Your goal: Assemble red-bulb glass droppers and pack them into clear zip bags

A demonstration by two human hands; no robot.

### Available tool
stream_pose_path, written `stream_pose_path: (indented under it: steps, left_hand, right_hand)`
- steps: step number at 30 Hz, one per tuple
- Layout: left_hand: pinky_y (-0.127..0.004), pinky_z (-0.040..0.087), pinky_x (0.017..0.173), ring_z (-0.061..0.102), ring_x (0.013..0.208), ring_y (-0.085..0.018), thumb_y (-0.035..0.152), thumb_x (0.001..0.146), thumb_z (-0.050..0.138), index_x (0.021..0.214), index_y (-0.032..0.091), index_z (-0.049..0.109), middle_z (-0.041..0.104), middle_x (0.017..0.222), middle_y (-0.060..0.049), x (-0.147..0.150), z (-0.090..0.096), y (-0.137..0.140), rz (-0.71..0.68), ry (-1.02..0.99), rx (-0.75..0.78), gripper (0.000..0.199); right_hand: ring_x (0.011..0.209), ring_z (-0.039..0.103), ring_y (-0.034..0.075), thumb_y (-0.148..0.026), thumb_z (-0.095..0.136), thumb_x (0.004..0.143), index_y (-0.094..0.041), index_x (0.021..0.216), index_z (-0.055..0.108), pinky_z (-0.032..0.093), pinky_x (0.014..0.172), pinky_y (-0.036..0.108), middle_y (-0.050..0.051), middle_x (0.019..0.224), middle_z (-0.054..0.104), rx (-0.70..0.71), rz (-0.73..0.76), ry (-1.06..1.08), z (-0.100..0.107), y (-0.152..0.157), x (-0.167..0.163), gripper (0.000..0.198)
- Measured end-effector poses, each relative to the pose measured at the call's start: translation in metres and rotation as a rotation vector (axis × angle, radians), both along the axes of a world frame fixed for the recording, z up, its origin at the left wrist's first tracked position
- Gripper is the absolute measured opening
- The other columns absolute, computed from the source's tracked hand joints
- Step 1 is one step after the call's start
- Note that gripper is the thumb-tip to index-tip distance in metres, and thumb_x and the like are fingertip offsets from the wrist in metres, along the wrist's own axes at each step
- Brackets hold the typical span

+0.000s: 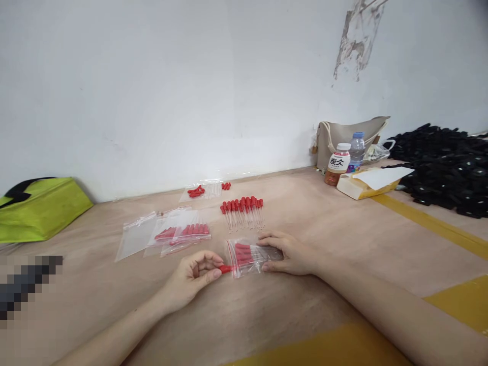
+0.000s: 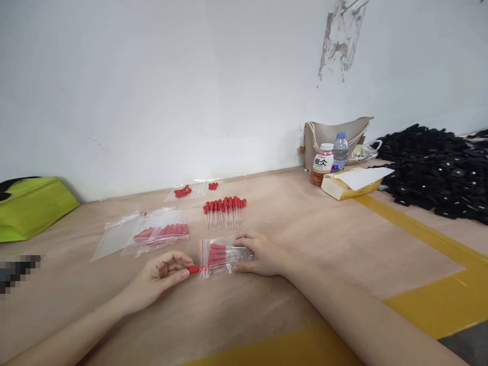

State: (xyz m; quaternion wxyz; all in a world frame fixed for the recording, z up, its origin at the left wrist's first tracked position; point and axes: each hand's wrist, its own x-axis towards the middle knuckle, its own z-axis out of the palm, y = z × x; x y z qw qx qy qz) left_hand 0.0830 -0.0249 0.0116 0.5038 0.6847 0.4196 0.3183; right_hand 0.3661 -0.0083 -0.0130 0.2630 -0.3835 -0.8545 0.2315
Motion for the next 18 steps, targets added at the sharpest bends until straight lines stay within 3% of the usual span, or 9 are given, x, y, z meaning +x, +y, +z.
stream_pose_path:
  steps: [4, 11, 18]
  left_hand:
    - [-0.027, 0.045, 0.074, 0.057, 0.080, -0.015, 0.023, 0.073, 0.062, 0.086, 0.018, 0.058, 0.061, 0.085, -0.005, 0.010, 0.001, 0.000, -0.056, -0.019, -0.005, 0.014]
    - [-0.022, 0.037, 0.058, 0.047, 0.061, -0.010, 0.030, 0.079, 0.055, 0.081, 0.017, 0.049, 0.052, 0.072, 0.001, 0.023, -0.006, 0.003, -0.124, 0.110, 0.056, 0.014]
    - [-0.021, 0.034, 0.055, 0.042, 0.059, -0.010, 0.032, 0.078, 0.056, 0.075, 0.017, 0.048, 0.048, 0.065, 0.003, 0.026, -0.005, 0.000, -0.145, 0.202, 0.104, 0.017]
  right_hand:
    - [0.113, 0.044, 0.023, -0.054, 0.061, 0.068, -0.021, 0.118, 0.053, 0.036, 0.096, 0.037, 0.009, 0.123, 0.048, 0.008, -0.001, -0.011, 0.000, 0.000, 0.000, 0.061]
    - [0.113, 0.044, 0.023, -0.053, 0.059, 0.070, -0.020, 0.118, 0.052, 0.036, 0.096, 0.038, 0.009, 0.123, 0.048, 0.031, 0.005, -0.012, -0.002, 0.000, 0.000, 0.059]
    - [0.114, 0.043, 0.023, -0.053, 0.060, 0.070, -0.019, 0.120, 0.051, 0.036, 0.096, 0.038, 0.010, 0.123, 0.049, 0.089, 0.029, -0.018, -0.001, 0.000, 0.002, 0.060]
